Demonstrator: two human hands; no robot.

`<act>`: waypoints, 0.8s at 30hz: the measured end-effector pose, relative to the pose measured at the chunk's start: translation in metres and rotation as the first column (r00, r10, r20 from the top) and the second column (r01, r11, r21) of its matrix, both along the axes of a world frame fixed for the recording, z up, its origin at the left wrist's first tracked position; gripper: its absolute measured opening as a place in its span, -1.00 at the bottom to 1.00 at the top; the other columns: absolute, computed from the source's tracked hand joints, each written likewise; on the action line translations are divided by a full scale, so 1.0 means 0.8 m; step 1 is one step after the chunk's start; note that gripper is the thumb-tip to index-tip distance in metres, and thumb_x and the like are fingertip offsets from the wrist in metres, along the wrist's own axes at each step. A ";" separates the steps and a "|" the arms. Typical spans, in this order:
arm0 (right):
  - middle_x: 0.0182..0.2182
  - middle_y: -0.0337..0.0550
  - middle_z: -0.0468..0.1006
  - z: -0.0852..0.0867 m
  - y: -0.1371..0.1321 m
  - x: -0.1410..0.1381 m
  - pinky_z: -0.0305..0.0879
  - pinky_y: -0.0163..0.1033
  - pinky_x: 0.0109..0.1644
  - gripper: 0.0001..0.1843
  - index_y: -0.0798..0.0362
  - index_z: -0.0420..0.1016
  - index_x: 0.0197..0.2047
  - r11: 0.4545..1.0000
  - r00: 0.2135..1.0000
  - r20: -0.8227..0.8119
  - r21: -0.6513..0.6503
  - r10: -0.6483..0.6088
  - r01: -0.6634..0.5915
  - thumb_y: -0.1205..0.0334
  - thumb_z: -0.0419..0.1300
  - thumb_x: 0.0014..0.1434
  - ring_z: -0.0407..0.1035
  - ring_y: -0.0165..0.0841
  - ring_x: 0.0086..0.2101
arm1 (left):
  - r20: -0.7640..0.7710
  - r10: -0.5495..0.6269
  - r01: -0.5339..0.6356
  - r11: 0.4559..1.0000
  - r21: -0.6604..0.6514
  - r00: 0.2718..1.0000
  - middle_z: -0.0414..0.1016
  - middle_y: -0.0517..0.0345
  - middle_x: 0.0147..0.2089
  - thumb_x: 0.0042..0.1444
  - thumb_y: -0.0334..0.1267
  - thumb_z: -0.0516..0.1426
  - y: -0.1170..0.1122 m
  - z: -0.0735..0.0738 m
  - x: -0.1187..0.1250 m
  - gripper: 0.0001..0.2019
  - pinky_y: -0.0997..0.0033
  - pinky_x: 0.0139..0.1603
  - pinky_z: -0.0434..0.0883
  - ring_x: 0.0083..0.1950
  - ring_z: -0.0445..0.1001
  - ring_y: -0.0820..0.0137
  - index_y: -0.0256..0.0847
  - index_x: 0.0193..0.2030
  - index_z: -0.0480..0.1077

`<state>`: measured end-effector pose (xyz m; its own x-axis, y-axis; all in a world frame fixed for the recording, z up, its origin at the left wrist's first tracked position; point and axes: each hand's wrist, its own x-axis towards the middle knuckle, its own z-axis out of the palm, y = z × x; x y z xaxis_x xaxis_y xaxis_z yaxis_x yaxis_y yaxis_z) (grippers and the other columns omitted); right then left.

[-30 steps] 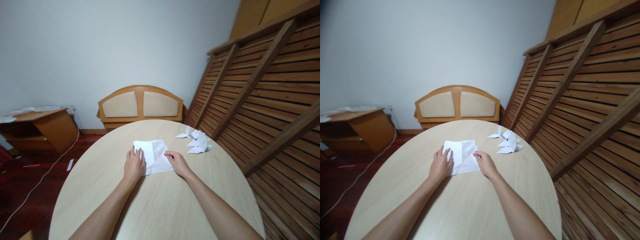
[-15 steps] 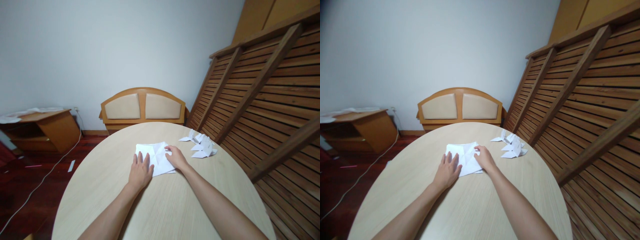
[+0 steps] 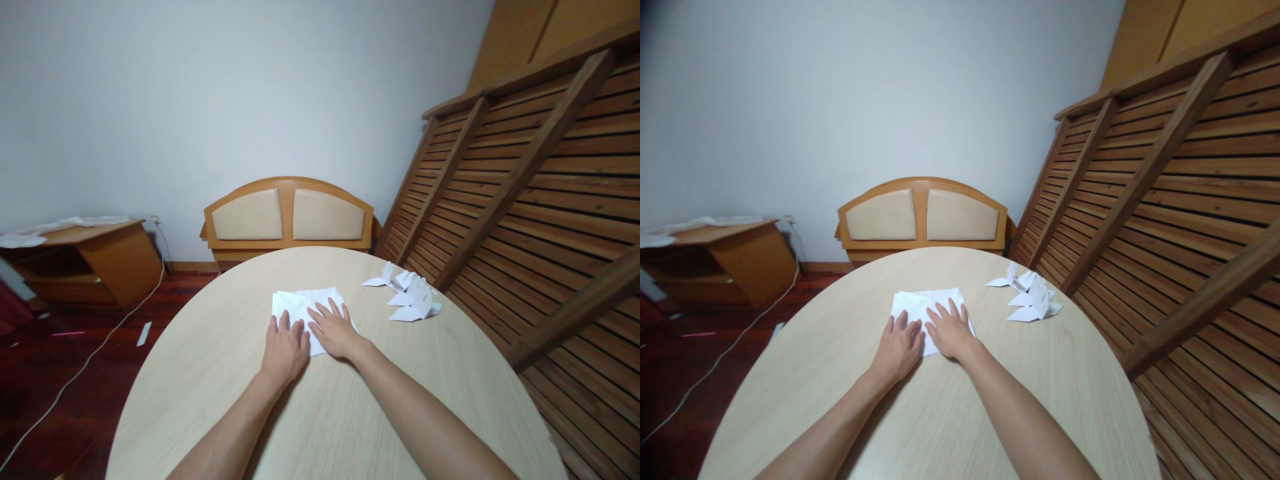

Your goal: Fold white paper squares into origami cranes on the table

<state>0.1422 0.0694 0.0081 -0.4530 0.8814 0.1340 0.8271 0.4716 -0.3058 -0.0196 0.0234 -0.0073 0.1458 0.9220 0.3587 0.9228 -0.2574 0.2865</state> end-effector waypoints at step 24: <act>-0.17 0.06 0.60 0.006 0.003 0.243 0.23 0.11 0.02 -0.65 0.03 0.41 -0.06 0.465 0.333 -0.599 -0.075 -0.728 0.882 0.18 0.25 0.05 0.44 0.01 -0.12 | 0.109 -0.100 0.069 0.964 0.259 0.989 0.38 -0.30 0.23 0.24 -0.17 0.06 -0.004 0.009 0.000 -0.63 -0.15 0.32 0.22 0.35 0.26 -0.06 -0.33 0.11 0.31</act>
